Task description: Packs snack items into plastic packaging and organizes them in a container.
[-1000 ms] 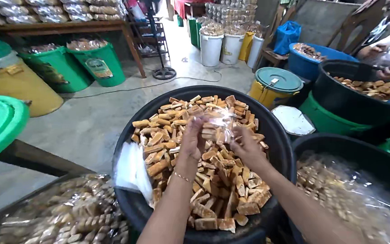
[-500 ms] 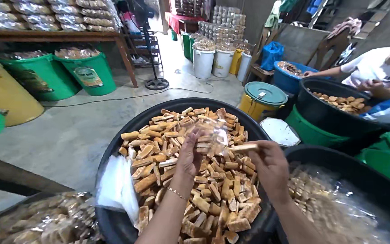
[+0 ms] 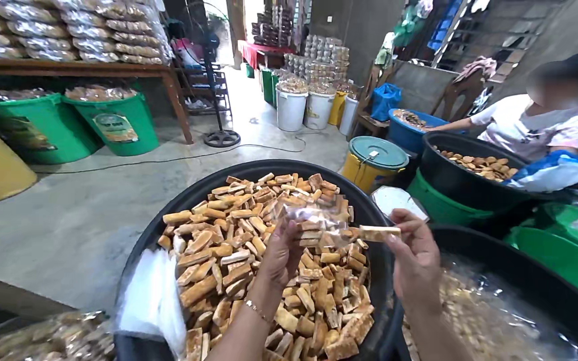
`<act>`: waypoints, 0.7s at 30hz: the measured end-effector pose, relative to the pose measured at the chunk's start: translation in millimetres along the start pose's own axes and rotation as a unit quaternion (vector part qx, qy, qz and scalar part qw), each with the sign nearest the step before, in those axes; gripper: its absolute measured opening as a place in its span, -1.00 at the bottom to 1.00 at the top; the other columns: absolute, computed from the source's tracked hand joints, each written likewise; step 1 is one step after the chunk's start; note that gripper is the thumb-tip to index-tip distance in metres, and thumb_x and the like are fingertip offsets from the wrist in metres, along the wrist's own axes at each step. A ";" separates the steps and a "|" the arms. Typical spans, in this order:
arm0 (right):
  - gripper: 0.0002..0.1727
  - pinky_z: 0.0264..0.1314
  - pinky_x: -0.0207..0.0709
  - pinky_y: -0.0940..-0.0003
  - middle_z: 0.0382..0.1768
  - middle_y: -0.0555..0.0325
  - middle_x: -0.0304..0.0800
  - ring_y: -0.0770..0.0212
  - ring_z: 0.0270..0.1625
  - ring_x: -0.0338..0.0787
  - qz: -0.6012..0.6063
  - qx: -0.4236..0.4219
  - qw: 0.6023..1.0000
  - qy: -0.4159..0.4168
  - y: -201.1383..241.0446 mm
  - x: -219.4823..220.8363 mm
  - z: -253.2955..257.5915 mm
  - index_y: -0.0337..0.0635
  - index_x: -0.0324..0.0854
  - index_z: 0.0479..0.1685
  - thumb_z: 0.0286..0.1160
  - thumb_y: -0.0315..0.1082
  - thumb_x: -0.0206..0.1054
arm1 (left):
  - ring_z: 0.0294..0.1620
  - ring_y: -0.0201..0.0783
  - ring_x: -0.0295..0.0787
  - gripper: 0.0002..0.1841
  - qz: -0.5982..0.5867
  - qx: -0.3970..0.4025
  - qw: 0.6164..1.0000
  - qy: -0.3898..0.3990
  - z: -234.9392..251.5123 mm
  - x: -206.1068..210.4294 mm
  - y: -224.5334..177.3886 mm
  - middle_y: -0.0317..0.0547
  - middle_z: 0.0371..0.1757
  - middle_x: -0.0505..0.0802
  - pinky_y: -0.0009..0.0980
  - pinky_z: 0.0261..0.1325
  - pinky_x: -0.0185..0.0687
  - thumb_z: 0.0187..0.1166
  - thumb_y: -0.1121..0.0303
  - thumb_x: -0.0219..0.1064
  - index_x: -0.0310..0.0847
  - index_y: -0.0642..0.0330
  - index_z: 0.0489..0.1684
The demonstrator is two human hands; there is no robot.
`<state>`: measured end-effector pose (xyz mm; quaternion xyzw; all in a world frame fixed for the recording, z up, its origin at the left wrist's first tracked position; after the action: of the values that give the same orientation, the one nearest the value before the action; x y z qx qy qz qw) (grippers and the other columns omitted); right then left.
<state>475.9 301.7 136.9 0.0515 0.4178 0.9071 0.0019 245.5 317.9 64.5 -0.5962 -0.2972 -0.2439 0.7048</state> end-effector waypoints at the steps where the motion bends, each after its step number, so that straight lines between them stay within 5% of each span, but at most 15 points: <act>1: -0.81 0.07 0.64 0.62 0.30 0.26 0.61 0.52 0.21 0.67 0.002 0.020 1.000 0.001 -6.1 4.3 -2.5 -0.10 0.54 -0.23 0.35 -0.26 0.44 | -0.04 -0.21 0.90 -0.63 -0.004 0.003 0.999 0.031 -1.1 2.3 1.1 -0.05 0.07 0.87 -0.28 0.10 0.84 0.72 0.29 0.18 0.39 0.21 0.41; 3: -0.80 0.15 0.64 0.61 0.31 0.18 0.58 0.50 0.25 0.65 -0.008 -0.005 1.000 0.006 -10.9 16.2 -5.8 -0.14 0.60 -0.17 0.36 -0.29 0.46 | 0.02 -0.20 0.89 -0.43 0.020 -0.010 0.995 0.092 -5.0 10.9 3.7 -0.07 0.08 0.88 -0.26 0.15 0.82 0.52 0.12 0.48 0.44 0.21 0.42; 5: -0.81 0.39 0.51 0.62 0.34 0.24 0.53 0.52 0.41 0.53 -0.072 -0.116 0.990 0.035 -6.8 29.5 -6.8 0.01 0.65 -0.04 0.52 -0.17 0.46 | 0.07 -0.22 0.89 -0.42 0.044 -0.030 0.991 0.125 -11.3 20.3 5.9 -0.11 0.11 0.89 -0.26 0.20 0.80 0.51 0.10 0.48 0.45 0.20 0.42; 7: -0.82 0.51 0.44 0.53 0.39 0.19 0.50 0.45 0.47 0.51 -0.148 -0.201 0.965 0.083 -3.3 42.4 -8.7 0.13 0.68 -0.01 0.62 -0.05 0.39 | -0.02 -0.28 0.88 -0.58 0.049 -0.043 0.991 0.113 -15.4 23.0 8.9 -0.15 0.04 0.88 -0.31 0.11 0.83 0.65 0.24 0.31 0.47 0.22 0.39; 10: -0.65 0.49 0.54 0.42 0.44 -0.11 0.56 0.29 0.46 0.60 -0.153 -0.164 0.953 0.204 -7.4 56.3 -10.1 0.00 0.79 0.07 0.63 0.04 0.34 | -0.04 -0.24 0.89 -0.69 0.038 -0.054 0.996 0.059 -13.0 16.7 9.1 -0.08 0.06 0.88 -0.29 0.06 0.84 0.82 0.37 0.00 0.46 0.25 0.38; 12: -0.59 0.33 0.64 0.39 0.23 -0.14 0.67 0.24 0.24 0.72 -0.184 -0.122 0.941 0.258 -9.6 62.8 -10.9 -0.17 0.75 0.21 0.62 -0.06 0.35 | -0.06 -0.26 0.88 -0.70 0.054 -0.055 0.996 0.043 -11.5 15.6 7.5 -0.08 0.04 0.88 -0.32 0.05 0.82 0.83 0.40 -0.05 0.45 0.26 0.36; 15: -0.59 -0.17 0.74 0.16 -0.25 -0.10 0.84 0.07 -0.33 0.81 -0.274 -0.164 0.899 0.300 -8.4 76.1 -16.7 -0.33 0.68 0.32 0.66 -0.25 0.26 | -0.20 -0.37 0.84 -0.72 0.097 -0.071 0.993 0.021 -13.1 16.1 8.4 -0.21 -0.19 0.85 -0.40 0.00 0.80 0.81 0.47 -0.08 0.52 0.22 0.25; 18: -0.68 -0.21 0.77 0.15 -0.34 -0.04 0.86 0.03 -0.37 0.86 -0.312 -0.256 0.865 0.299 5.2 86.0 -18.4 -0.31 0.73 0.21 0.66 -0.32 0.26 | -0.26 -0.38 0.83 -0.70 0.103 -0.066 0.992 0.020 -9.9 7.9 1.2 -0.20 -0.24 0.85 -0.41 -0.05 0.80 0.83 0.45 -0.07 0.60 0.19 0.22; 21: -0.67 -0.27 0.75 0.13 -0.37 -0.05 0.84 0.04 -0.40 0.84 -0.293 -0.242 0.871 0.311 5.2 96.8 -15.9 -0.32 0.72 0.23 0.64 -0.33 0.28 | -0.25 -0.39 0.85 -0.70 0.102 -0.048 0.994 0.014 -6.8 3.0 -8.9 -0.21 -0.16 0.88 -0.44 -0.08 0.81 0.83 0.43 -0.06 0.61 0.13 0.23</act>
<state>378.3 290.8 139.5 -0.3605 0.1596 0.9066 0.1502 242.2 309.7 72.1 -0.6530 -0.2133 -0.1926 0.7008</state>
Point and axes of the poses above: each hand's wrist, its own z-axis towards the middle knuckle, its own x-axis out of the palm, y = z × x, the point moved 8 cm from there along z, towards the middle knuckle
